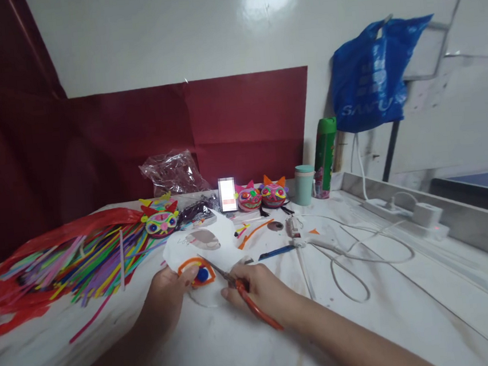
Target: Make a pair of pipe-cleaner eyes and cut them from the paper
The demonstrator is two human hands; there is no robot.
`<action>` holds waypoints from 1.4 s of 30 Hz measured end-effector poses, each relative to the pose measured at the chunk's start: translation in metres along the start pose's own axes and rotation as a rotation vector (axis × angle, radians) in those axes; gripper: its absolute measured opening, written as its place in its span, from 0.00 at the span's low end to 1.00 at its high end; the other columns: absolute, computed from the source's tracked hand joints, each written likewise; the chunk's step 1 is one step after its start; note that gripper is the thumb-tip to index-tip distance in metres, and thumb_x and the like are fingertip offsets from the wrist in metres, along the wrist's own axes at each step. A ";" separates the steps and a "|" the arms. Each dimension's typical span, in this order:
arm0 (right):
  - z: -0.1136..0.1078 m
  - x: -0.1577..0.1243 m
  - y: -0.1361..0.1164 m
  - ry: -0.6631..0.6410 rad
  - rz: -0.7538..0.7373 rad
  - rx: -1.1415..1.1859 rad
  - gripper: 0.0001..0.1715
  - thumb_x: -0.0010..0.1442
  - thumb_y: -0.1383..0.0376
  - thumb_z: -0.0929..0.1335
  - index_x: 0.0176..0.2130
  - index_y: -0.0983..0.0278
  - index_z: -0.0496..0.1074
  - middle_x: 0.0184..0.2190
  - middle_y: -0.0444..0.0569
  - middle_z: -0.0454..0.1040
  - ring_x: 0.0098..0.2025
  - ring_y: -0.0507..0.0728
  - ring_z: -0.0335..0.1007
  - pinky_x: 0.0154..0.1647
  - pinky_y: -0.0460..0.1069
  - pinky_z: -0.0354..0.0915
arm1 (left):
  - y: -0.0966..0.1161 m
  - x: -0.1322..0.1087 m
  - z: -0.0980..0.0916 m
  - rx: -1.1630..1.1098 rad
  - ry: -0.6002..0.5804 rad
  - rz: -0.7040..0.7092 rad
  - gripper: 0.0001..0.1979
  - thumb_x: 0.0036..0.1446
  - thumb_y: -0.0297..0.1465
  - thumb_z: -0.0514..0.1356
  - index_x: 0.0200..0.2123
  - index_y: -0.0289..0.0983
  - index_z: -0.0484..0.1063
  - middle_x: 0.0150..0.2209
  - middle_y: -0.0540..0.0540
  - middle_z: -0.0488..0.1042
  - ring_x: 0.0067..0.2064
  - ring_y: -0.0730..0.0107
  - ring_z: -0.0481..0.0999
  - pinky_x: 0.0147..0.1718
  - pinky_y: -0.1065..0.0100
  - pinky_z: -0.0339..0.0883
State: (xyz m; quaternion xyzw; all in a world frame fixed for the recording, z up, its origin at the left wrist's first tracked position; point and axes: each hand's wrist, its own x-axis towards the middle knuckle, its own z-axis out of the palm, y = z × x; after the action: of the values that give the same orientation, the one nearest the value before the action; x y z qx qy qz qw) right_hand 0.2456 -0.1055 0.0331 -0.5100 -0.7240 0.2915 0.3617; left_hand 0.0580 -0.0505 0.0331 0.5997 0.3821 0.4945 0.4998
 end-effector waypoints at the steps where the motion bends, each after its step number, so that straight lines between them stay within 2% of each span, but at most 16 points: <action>1: 0.000 0.000 0.001 0.000 0.003 -0.004 0.16 0.53 0.58 0.66 0.23 0.63 0.58 0.20 0.38 0.54 0.24 0.49 0.49 0.24 0.44 0.50 | 0.000 0.001 -0.001 0.012 0.003 0.002 0.10 0.48 0.37 0.62 0.27 0.34 0.75 0.21 0.50 0.73 0.25 0.68 0.69 0.27 0.69 0.62; 5: 0.000 -0.001 0.001 0.002 0.024 -0.008 0.18 0.53 0.58 0.66 0.22 0.63 0.55 0.19 0.38 0.52 0.24 0.48 0.48 0.23 0.43 0.49 | -0.001 0.001 -0.001 0.036 0.006 -0.011 0.11 0.47 0.37 0.63 0.27 0.33 0.76 0.18 0.50 0.72 0.24 0.66 0.70 0.27 0.68 0.64; 11: -0.001 -0.002 -0.002 0.001 0.030 -0.015 0.17 0.53 0.58 0.66 0.22 0.63 0.57 0.19 0.38 0.54 0.23 0.48 0.48 0.23 0.44 0.49 | 0.002 -0.002 0.002 -0.111 -0.023 0.014 0.16 0.48 0.38 0.63 0.38 0.33 0.77 0.32 0.45 0.79 0.36 0.61 0.76 0.35 0.67 0.68; 16: 0.000 -0.001 0.001 -0.030 -0.004 0.008 0.13 0.54 0.59 0.66 0.25 0.64 0.60 0.20 0.39 0.56 0.24 0.49 0.50 0.24 0.44 0.51 | 0.003 -0.002 0.002 -0.033 -0.046 0.005 0.16 0.46 0.37 0.63 0.36 0.33 0.77 0.33 0.43 0.80 0.37 0.57 0.77 0.37 0.65 0.68; 20: 0.000 -0.001 0.001 -0.035 -0.035 0.030 0.13 0.54 0.60 0.66 0.25 0.64 0.60 0.21 0.39 0.56 0.24 0.49 0.49 0.24 0.43 0.51 | 0.003 -0.004 0.002 -0.027 -0.095 0.024 0.15 0.49 0.36 0.62 0.39 0.33 0.77 0.35 0.44 0.80 0.42 0.57 0.76 0.41 0.64 0.68; 25: 0.000 -0.001 0.002 -0.037 -0.045 0.020 0.14 0.54 0.59 0.66 0.24 0.64 0.59 0.21 0.38 0.55 0.24 0.49 0.48 0.24 0.43 0.51 | 0.007 -0.004 0.003 0.041 -0.076 0.011 0.13 0.48 0.35 0.62 0.35 0.33 0.78 0.35 0.43 0.80 0.41 0.56 0.76 0.40 0.65 0.68; 29: 0.001 -0.001 0.003 -0.021 -0.019 -0.007 0.15 0.54 0.59 0.66 0.24 0.63 0.59 0.20 0.38 0.54 0.24 0.49 0.48 0.24 0.43 0.50 | 0.008 -0.004 0.003 0.013 -0.093 0.015 0.13 0.47 0.34 0.62 0.35 0.33 0.77 0.35 0.42 0.80 0.40 0.57 0.76 0.41 0.64 0.68; 34: 0.001 -0.002 0.001 -0.001 0.001 -0.029 0.16 0.53 0.59 0.67 0.22 0.63 0.58 0.19 0.38 0.54 0.23 0.48 0.48 0.23 0.44 0.50 | 0.005 -0.004 0.003 0.052 -0.053 0.001 0.12 0.47 0.34 0.62 0.33 0.33 0.77 0.32 0.44 0.80 0.37 0.58 0.76 0.38 0.65 0.68; 42: -0.002 -0.002 0.001 -0.065 -0.025 0.049 0.16 0.53 0.58 0.68 0.23 0.64 0.59 0.20 0.39 0.54 0.24 0.48 0.48 0.23 0.43 0.49 | 0.011 -0.005 0.004 0.086 -0.109 -0.007 0.10 0.49 0.33 0.60 0.32 0.33 0.77 0.30 0.45 0.79 0.35 0.60 0.76 0.36 0.66 0.67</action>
State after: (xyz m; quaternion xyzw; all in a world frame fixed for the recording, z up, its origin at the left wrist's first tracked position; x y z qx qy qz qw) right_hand 0.2487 -0.1070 0.0328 -0.4820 -0.7344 0.3212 0.3538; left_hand 0.0601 -0.0580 0.0427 0.6453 0.3775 0.4425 0.4953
